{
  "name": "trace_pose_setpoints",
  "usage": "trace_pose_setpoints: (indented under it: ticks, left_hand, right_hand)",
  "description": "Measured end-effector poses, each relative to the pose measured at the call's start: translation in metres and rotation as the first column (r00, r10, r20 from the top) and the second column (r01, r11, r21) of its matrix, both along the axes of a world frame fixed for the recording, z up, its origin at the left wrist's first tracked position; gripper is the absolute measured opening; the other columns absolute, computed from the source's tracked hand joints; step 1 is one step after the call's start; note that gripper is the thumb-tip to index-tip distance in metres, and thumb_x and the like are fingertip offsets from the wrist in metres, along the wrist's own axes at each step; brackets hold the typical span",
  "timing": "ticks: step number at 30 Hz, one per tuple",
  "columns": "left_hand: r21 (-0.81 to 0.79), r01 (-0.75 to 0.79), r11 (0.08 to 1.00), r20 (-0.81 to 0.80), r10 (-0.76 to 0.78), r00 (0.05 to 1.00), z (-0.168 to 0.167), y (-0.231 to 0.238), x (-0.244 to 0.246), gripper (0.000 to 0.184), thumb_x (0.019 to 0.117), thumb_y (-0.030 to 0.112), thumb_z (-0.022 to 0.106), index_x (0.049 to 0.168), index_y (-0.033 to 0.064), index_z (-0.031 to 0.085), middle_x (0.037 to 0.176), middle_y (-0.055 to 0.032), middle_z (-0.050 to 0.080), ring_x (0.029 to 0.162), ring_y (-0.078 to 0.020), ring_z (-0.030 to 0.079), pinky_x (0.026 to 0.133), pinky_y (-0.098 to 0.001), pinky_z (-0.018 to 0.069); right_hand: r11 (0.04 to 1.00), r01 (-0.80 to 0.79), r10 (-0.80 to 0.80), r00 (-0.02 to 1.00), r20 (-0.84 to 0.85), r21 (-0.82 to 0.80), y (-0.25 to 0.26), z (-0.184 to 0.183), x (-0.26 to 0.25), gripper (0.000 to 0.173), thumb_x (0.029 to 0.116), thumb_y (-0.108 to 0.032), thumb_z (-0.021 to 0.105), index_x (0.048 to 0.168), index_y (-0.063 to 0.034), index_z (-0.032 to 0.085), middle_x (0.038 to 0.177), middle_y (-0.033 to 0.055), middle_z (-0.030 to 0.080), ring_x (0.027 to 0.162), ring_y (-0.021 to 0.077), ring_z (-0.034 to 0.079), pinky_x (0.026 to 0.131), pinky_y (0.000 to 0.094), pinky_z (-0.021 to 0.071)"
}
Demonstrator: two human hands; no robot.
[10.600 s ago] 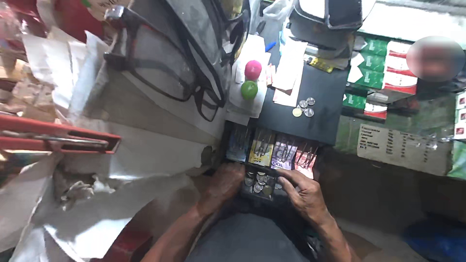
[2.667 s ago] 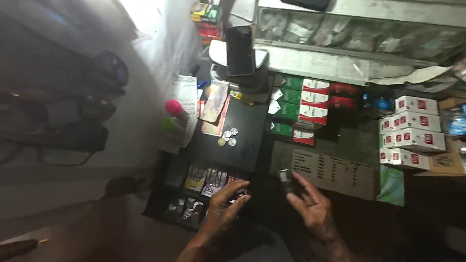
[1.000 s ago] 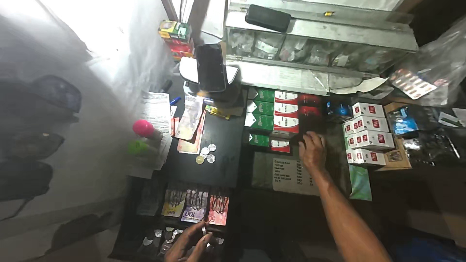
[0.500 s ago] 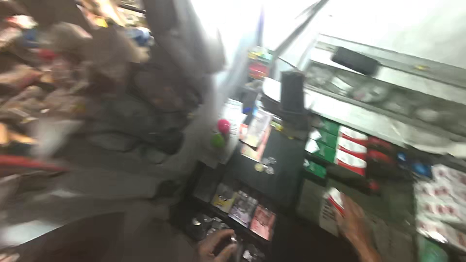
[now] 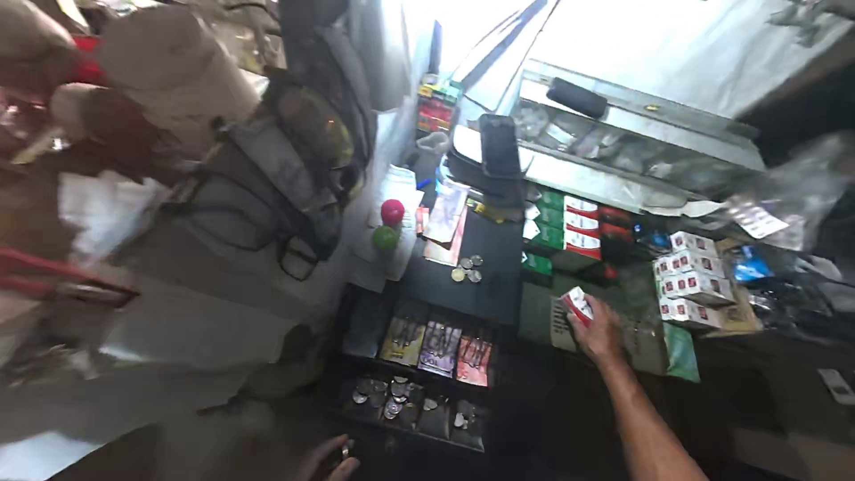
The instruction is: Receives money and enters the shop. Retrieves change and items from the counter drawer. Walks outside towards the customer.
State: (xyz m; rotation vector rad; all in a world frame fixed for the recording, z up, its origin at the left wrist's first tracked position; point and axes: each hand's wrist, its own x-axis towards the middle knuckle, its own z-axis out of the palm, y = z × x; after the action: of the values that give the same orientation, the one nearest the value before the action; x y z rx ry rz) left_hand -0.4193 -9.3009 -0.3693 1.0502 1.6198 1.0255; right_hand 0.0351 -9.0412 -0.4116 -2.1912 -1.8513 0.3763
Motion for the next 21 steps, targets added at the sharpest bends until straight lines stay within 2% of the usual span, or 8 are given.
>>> trace_pose_setpoints:
  ticks: [4,6,8,12,14,16,19,21]
  left_hand:
    - [0.009,-0.054,0.999,0.026,0.053,0.998,0.005,0.01,0.031,0.032,0.0929,0.0,0.069,0.12,-0.0165,0.061,0.107,-0.0137,0.074,0.092,-0.0108,0.073,0.087,-0.0306,0.0615]
    - [0.013,-0.084,0.996,0.027,0.083,0.996,0.002,0.011,0.047,0.032,0.0917,-0.001,0.07,0.12,-0.015,0.062,0.108,-0.0125,0.074,0.092,-0.0119,0.074,0.086,-0.0314,0.0623]
    - [0.019,-0.102,0.995,0.035,0.101,0.994,-0.002,0.012,0.062,0.031,0.0912,-0.002,0.069,0.119,-0.0136,0.063,0.108,-0.0099,0.074,0.092,-0.0104,0.074,0.086,-0.0309,0.0622]
    - [0.016,-0.143,0.99,0.034,0.143,0.989,-0.001,0.022,0.087,0.032,0.0897,-0.004,0.07,0.119,-0.013,0.064,0.106,-0.0077,0.075,0.091,-0.0085,0.073,0.086,-0.0288,0.062]
    - [0.046,-0.145,0.988,0.037,0.144,0.989,-0.003,0.03,0.097,0.031,0.0893,-0.004,0.07,0.119,-0.0123,0.064,0.107,-0.0067,0.075,0.091,-0.0072,0.073,0.085,-0.028,0.0622]
    - [0.077,-0.131,0.988,0.022,0.13,0.991,-0.006,0.037,0.105,0.031,0.0896,-0.003,0.07,0.119,-0.0128,0.064,0.106,-0.0081,0.075,0.09,-0.0073,0.073,0.084,-0.0282,0.0622]
    - [0.101,-0.138,0.985,0.023,0.136,0.99,-0.004,0.044,0.111,0.031,0.089,-0.005,0.07,0.119,-0.0133,0.064,0.106,-0.0075,0.076,0.09,-0.0076,0.074,0.085,-0.0287,0.0624]
    - [0.094,-0.157,0.983,0.04,0.154,0.987,-0.002,0.044,0.115,0.031,0.0894,-0.006,0.069,0.118,-0.0134,0.063,0.106,-0.0057,0.076,0.09,-0.0066,0.073,0.085,-0.0283,0.0623]
  right_hand:
    - [0.972,-0.231,0.232,0.973,-0.007,0.037,0.004,-0.009,0.003,0.056,0.0905,-0.012,0.074,0.139,0.0088,0.055,0.139,0.032,0.057,0.13,0.0519,0.053,0.111,0.0611,0.0409]
    - [0.902,-0.366,0.381,0.924,-0.023,0.228,-0.004,-0.014,-0.009,0.054,0.0856,-0.013,0.076,0.131,0.0111,0.061,0.13,0.032,0.063,0.12,0.0531,0.06,0.104,0.0627,0.0469]
    - [0.828,-0.392,0.445,0.895,-0.043,0.401,-0.009,-0.007,-0.03,0.054,0.085,-0.02,0.072,0.128,0.0116,0.064,0.127,0.0299,0.066,0.115,0.0496,0.065,0.1,0.06,0.0504]
    - [0.765,-0.355,0.466,0.881,-0.08,0.538,0.01,0.013,-0.078,0.053,0.0878,-0.028,0.074,0.125,0.0096,0.067,0.123,0.0269,0.069,0.112,0.0426,0.067,0.099,0.0517,0.0537]
    - [0.772,-0.354,0.455,0.888,-0.07,0.529,0.039,0.012,-0.094,0.058,0.0882,-0.032,0.076,0.126,0.0101,0.065,0.125,0.0279,0.067,0.112,0.0453,0.066,0.096,0.0552,0.0537]
    - [0.812,-0.352,0.453,0.883,-0.124,0.466,0.064,0.014,-0.098,0.065,0.0894,-0.036,0.076,0.134,0.0093,0.061,0.135,0.0275,0.062,0.12,0.0466,0.062,0.101,0.0592,0.0495]
    - [0.815,-0.3,0.406,0.906,-0.119,0.496,0.081,0.032,-0.072,0.052,0.0966,-0.03,0.068,0.134,0.0053,0.062,0.138,0.0246,0.062,0.127,0.0426,0.06,0.107,0.0571,0.0469]
    - [0.833,-0.237,0.299,0.953,-0.047,0.501,0.085,0.041,-0.032,0.041,0.1003,-0.023,0.062,0.131,0.0035,0.066,0.136,0.0248,0.063,0.127,0.0437,0.059,0.108,0.0569,0.0451]
